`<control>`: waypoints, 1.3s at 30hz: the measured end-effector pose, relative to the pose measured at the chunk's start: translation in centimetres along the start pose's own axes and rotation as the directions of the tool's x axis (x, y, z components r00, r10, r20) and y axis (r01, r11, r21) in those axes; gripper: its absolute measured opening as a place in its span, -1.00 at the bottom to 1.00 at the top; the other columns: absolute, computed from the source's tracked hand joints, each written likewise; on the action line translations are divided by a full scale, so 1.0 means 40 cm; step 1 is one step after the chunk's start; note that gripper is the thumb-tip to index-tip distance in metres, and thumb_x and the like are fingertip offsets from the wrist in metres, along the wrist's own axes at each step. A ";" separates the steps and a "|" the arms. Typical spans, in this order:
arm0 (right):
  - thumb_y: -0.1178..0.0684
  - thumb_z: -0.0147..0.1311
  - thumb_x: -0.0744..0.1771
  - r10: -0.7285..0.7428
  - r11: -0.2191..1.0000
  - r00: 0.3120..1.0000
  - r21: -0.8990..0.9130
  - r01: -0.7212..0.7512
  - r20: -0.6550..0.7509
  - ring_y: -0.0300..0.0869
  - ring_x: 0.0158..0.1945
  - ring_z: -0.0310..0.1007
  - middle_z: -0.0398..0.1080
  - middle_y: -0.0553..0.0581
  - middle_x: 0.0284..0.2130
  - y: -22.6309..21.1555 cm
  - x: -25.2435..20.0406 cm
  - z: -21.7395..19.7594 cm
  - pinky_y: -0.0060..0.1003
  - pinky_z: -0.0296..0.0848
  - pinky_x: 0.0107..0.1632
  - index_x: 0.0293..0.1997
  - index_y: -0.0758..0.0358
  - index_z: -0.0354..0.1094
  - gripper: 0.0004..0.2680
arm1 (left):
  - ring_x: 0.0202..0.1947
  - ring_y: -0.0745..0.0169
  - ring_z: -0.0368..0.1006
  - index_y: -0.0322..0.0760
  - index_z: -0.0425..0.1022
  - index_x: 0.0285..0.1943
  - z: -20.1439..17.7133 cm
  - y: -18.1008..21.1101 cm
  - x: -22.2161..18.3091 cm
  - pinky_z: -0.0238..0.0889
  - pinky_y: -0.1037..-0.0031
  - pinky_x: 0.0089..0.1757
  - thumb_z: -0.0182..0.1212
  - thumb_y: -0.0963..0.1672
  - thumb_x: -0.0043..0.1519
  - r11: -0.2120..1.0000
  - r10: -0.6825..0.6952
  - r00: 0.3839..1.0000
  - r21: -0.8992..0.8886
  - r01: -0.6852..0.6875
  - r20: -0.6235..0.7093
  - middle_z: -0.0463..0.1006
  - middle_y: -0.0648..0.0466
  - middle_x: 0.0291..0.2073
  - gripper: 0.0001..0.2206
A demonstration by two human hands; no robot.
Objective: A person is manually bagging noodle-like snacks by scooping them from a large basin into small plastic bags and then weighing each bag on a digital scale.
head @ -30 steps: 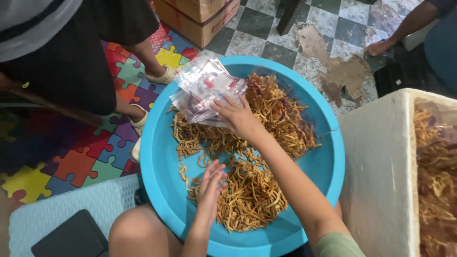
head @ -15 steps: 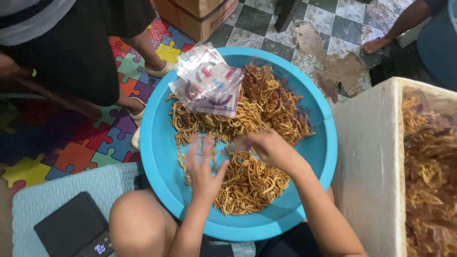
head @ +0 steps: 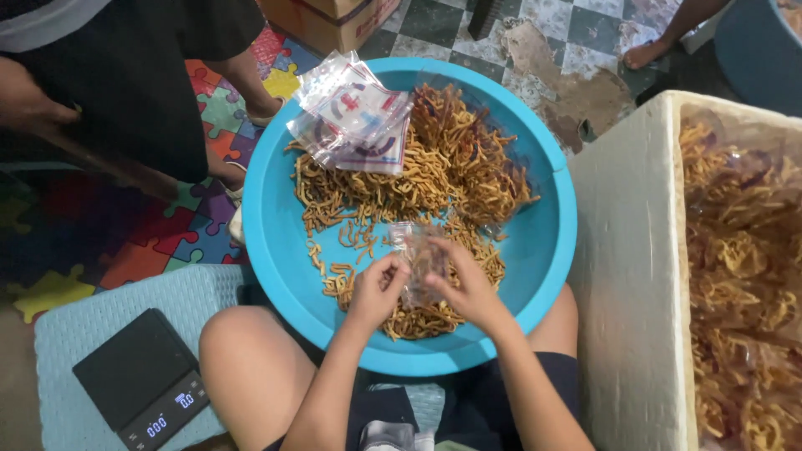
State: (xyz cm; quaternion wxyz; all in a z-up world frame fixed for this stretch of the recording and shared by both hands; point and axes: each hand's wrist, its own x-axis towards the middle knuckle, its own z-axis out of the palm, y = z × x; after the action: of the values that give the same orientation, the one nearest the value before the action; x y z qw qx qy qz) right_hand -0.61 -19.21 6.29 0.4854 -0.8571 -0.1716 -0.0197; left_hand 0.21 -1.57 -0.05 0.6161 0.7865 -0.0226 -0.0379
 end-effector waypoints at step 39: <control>-0.07 0.04 0.28 0.301 0.877 0.952 -0.406 -0.258 0.046 0.12 -0.44 0.45 0.40 0.17 -0.64 0.102 0.031 -0.014 -0.06 0.40 -0.32 -0.44 0.16 0.34 -0.84 | -0.27 -0.13 0.45 -0.18 0.33 -0.26 -0.069 0.048 -0.001 0.41 0.27 -0.36 0.13 -0.22 0.04 0.866 0.301 0.951 0.399 -0.301 0.063 0.37 0.00 -0.21 -0.86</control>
State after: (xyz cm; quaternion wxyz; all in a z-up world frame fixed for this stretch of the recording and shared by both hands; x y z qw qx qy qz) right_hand 1.92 -21.24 3.47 0.2899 -0.9528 -0.0643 0.0626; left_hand 0.44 0.64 2.47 0.4389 0.8833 -0.1518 0.0646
